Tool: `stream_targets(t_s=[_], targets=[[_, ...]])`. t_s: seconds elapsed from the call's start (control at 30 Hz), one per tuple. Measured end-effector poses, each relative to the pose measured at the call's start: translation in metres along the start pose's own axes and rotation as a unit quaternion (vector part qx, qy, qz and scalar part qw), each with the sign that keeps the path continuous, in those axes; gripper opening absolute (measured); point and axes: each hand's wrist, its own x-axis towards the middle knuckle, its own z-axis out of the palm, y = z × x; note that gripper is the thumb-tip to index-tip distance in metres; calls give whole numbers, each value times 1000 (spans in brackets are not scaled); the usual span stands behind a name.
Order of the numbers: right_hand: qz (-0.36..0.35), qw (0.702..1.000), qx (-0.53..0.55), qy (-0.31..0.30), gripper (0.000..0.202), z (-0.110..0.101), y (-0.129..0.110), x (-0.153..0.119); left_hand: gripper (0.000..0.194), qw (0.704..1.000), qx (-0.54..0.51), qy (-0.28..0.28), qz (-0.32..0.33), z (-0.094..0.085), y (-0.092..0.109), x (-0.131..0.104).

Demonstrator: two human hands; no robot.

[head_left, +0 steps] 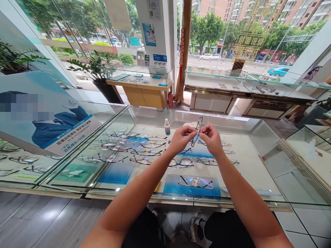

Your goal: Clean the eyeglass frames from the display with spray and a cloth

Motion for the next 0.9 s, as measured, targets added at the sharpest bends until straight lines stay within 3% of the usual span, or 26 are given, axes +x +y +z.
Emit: stream_targets(t_s=[0.27, 0.53, 0.9], targets=[[-15, 1000, -3, 10, 20, -4, -3, 1, 35, 998, 61, -14, 23, -3, 8, -1], [-28, 1000, -5, 13, 24, -8, -3, 4, 29, 994, 103, -19, 33, -5, 3, -1], [-49, 995, -87, 27, 28, -9, -11, 2, 28, 989, 143, -18, 44, -8, 7, 1]])
